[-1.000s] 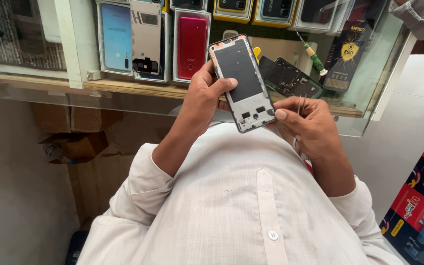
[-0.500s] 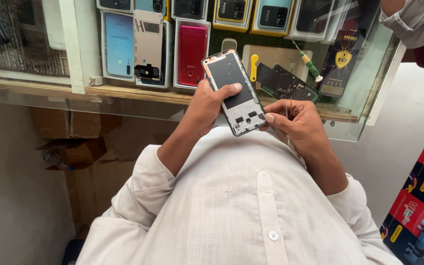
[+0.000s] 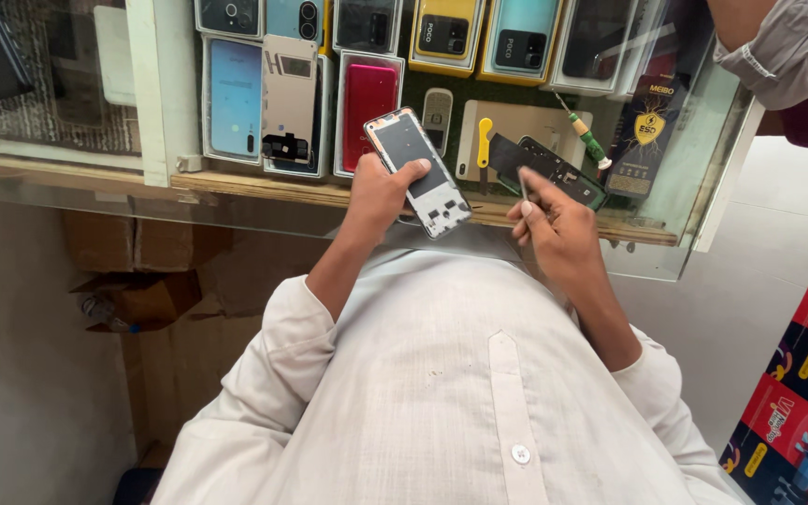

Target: The person uses a heat gun to warm the edges of a smartphone, then removes the back cover and screen assembly. They use a metal spudger to pry and disconnect internal components, separating the battery and motherboard from the frame.

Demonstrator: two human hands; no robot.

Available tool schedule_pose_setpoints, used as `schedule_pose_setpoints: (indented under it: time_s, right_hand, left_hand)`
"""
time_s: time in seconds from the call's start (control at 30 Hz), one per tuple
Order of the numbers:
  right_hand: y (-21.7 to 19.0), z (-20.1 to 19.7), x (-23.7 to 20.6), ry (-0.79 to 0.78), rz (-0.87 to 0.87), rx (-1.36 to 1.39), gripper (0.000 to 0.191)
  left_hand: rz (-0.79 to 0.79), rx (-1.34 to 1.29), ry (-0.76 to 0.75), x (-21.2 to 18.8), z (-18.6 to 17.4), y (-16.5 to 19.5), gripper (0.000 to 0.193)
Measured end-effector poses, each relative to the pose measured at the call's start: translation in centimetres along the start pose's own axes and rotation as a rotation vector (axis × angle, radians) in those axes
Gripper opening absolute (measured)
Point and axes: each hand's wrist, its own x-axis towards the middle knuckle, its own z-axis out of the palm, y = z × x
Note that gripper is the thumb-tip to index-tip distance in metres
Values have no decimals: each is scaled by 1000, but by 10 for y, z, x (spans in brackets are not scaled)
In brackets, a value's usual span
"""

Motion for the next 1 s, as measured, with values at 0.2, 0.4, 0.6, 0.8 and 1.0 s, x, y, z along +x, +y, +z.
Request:
schedule_pose_setpoints:
  time_s: [0.2, 0.4, 0.6, 0.8, 1.0]
  right_hand:
    - [17, 6, -4, 56, -43, 172, 23]
    - [20, -2, -5, -141, -176, 1077, 36]
    - [37, 7, 7, -12, -301, 866, 29]
    - [54, 34, 17, 93, -341, 462, 25]
    - [51, 48, 17, 121, -364, 166, 21]
  left_hand:
    - [89, 272, 104, 19, -13, -10, 21]
    - [99, 358, 143, 22, -15, -12, 23]
    - [164, 419, 161, 22, -11, -9, 23]
    - [185, 477, 161, 30, -7, -2, 24]
    - [194, 511, 151, 33, -9, 1, 24]
